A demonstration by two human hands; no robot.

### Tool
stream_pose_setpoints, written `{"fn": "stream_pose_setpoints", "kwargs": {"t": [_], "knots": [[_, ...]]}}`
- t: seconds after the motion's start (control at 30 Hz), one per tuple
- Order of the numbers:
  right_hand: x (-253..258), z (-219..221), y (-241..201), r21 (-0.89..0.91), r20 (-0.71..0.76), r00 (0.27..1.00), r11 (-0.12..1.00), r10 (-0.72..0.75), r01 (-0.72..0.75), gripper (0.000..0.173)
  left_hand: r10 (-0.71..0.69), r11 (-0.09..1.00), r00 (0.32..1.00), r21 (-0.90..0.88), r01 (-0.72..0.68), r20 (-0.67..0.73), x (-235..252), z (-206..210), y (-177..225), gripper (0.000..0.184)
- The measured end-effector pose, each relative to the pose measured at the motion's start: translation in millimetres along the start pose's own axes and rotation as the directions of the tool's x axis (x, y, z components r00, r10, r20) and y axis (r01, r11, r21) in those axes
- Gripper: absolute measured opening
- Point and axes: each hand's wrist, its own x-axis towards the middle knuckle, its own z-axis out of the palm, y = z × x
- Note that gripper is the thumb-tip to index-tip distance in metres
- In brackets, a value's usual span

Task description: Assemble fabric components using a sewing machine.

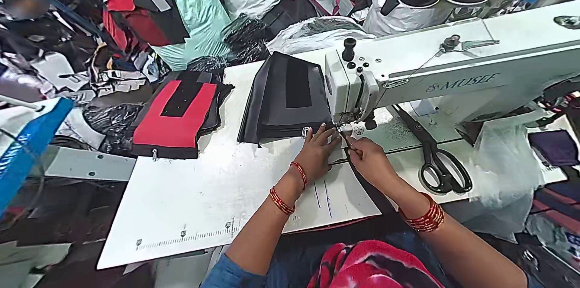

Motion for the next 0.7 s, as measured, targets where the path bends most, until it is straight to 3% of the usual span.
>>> {"fn": "stream_pose_setpoints", "kwargs": {"t": [0.17, 0.33, 0.53, 0.7], "knots": [[-13, 8, 8, 0.021, -0.096, 0.995, 0.999, -0.032, 0.034, 0.036, -0.049, 0.999, 0.998, 0.006, 0.049, 0.046, -1, 1, 8, 0.062], [-20, 8, 5, -0.013, -0.060, 0.997, 0.999, -0.041, 0.040, 0.034, -0.042, 0.999, 0.997, -0.016, 0.043, 0.059, -2, -1, 7, 0.063], [-22, 8, -3, -0.146, 0.049, 0.998, 0.988, -0.043, 0.050, 0.039, 0.001, 0.999, 0.999, -0.046, 0.001, 0.034, -4, -2, 5, 0.057], [-24, 14, -10, -0.373, 0.122, 0.992, 0.924, -0.043, 0.086, 0.038, 0.042, 0.997, 0.999, -0.070, -0.043, -0.010, -7, -2, 1, 0.051]]}}
